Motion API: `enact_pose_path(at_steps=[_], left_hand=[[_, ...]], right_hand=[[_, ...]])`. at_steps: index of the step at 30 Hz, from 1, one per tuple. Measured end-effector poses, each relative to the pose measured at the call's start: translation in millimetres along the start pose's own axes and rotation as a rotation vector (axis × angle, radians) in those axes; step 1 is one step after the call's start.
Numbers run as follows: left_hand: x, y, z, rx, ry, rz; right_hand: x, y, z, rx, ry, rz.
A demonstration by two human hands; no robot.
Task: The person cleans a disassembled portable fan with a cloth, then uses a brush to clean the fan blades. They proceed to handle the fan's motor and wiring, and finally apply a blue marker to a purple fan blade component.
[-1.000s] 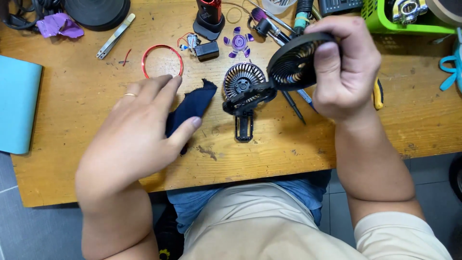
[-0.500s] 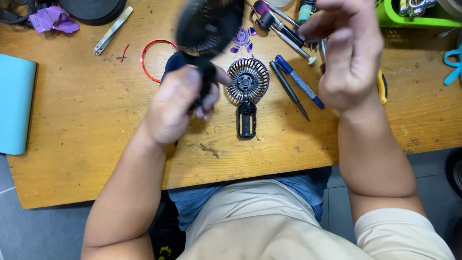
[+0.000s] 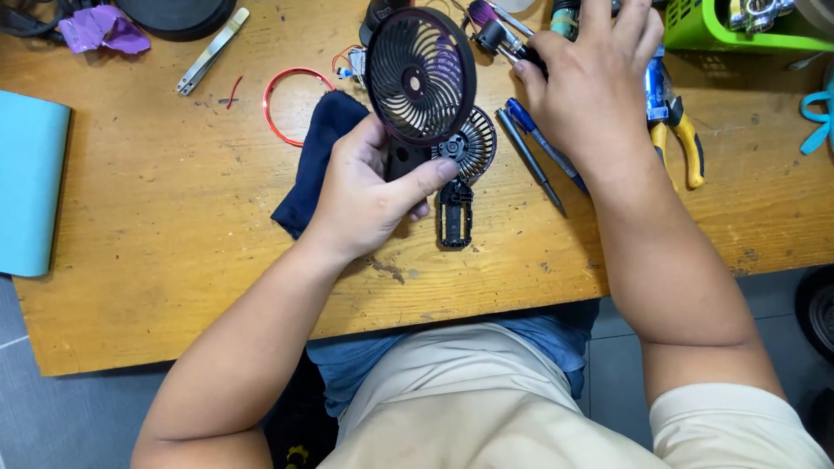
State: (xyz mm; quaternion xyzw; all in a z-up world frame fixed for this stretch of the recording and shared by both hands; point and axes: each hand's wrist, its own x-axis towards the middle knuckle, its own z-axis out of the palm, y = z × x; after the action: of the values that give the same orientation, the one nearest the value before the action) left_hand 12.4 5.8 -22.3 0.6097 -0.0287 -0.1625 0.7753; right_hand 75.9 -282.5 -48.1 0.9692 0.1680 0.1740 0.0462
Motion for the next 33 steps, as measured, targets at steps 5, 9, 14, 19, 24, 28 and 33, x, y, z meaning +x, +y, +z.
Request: enact_pose_path(at_steps=[5, 9, 14, 19, 24, 28, 33], left_hand=[[1, 0, 0, 0.004, 0.04, -0.041], [4, 3, -2, 0.033, 0.069, -0.097], [4, -1, -14, -0.078, -0.013, -0.047], [13, -29, -22, -0.479, -0.061, -0.125], [10, -28, -6, -0.535, 0.025, -0.08], [16, -57, -7, -0.545, 0.048, -0.057], [18, -76, -16, -0.742, -0.036, -0.102]], right_hand=[[7, -5, -1, 0.064, 0.006, 0.023], [7, 0, -6, 0.215, 0.093, 0.087], [-8, -5, -46, 0.617, 0.305, 0.06], [-24, -47, -65, 0.936, 0.486, -0.212], [-14, -95, -81, 1.073, 0.352, -0.4], [-19, -87, -73, 1.095, 0.303, -0.464], [-11, -92, -83, 1.038, 0.315, -0.509]])
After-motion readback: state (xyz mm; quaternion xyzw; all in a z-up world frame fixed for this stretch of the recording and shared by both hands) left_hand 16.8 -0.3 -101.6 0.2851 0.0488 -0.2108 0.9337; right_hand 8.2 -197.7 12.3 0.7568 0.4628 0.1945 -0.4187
